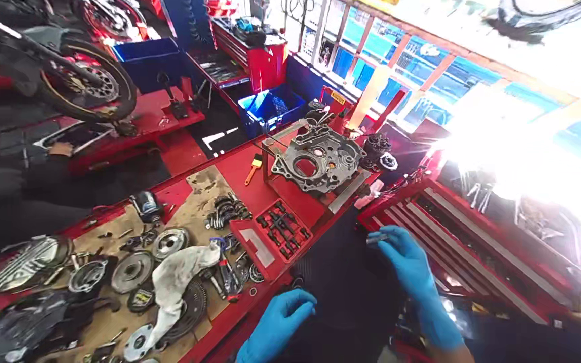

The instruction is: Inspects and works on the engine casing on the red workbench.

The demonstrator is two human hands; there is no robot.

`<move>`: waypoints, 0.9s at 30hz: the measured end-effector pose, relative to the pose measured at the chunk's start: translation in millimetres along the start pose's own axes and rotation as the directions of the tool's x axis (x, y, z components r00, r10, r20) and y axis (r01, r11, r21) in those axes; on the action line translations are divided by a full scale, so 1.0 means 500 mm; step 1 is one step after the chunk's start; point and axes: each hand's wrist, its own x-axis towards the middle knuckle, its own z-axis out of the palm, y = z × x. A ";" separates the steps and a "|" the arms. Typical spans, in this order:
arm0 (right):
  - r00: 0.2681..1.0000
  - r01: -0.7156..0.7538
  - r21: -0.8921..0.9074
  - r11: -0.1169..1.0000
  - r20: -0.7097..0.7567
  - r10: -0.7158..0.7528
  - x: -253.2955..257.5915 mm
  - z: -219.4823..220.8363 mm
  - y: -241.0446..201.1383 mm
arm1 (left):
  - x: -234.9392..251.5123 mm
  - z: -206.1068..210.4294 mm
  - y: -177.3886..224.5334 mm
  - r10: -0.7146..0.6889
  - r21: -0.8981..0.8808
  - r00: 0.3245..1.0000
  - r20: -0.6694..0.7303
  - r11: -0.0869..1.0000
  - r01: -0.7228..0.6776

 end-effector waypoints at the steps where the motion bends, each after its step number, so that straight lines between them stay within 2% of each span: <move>1: 0.999 0.028 -0.032 0.999 0.033 -0.026 0.067 -0.020 -0.009 | 0.043 0.010 0.023 0.054 0.052 0.998 -0.028 0.997 -0.053; 4: 0.977 0.178 -0.115 0.977 0.142 -0.161 0.295 -0.061 -0.037 | 0.159 0.034 0.099 0.267 0.213 0.956 -0.121 0.948 -0.238; 7: 0.927 0.260 -0.160 0.952 0.318 -0.200 0.516 -0.051 -0.025 | 0.255 0.049 0.142 0.442 0.373 0.871 -0.217 0.862 -0.344; 9: 0.856 0.310 -0.189 0.932 0.482 -0.188 0.624 -0.026 -0.008 | 0.302 0.058 0.156 0.515 0.498 0.792 -0.326 0.806 -0.319; 11: 0.754 0.420 -0.196 0.886 0.619 -0.220 0.700 0.003 0.008 | 0.339 0.063 0.166 0.550 0.601 0.682 -0.483 0.774 -0.199; 14: 0.611 0.568 -0.200 0.798 0.752 -0.246 0.756 0.024 0.043 | 0.377 0.077 0.164 0.521 0.618 0.475 -0.709 0.784 0.061; 16: 0.575 0.605 -0.176 0.777 0.771 -0.274 0.773 0.030 0.061 | 0.399 0.074 0.168 0.496 0.585 0.375 -0.783 0.793 0.171; 18: 0.540 0.629 -0.119 0.768 0.778 -0.321 0.784 0.032 0.073 | 0.422 0.082 0.167 0.478 0.551 0.306 -0.823 0.803 0.227; 22: 0.480 0.690 -0.057 0.722 0.783 -0.397 0.791 0.032 0.087 | 0.456 0.102 0.166 0.463 0.519 0.243 -0.852 0.805 0.288; 27: 0.430 0.748 -0.034 0.662 0.785 -0.445 0.794 0.041 0.103 | 0.479 0.105 0.159 0.480 0.522 0.205 -0.853 0.792 0.317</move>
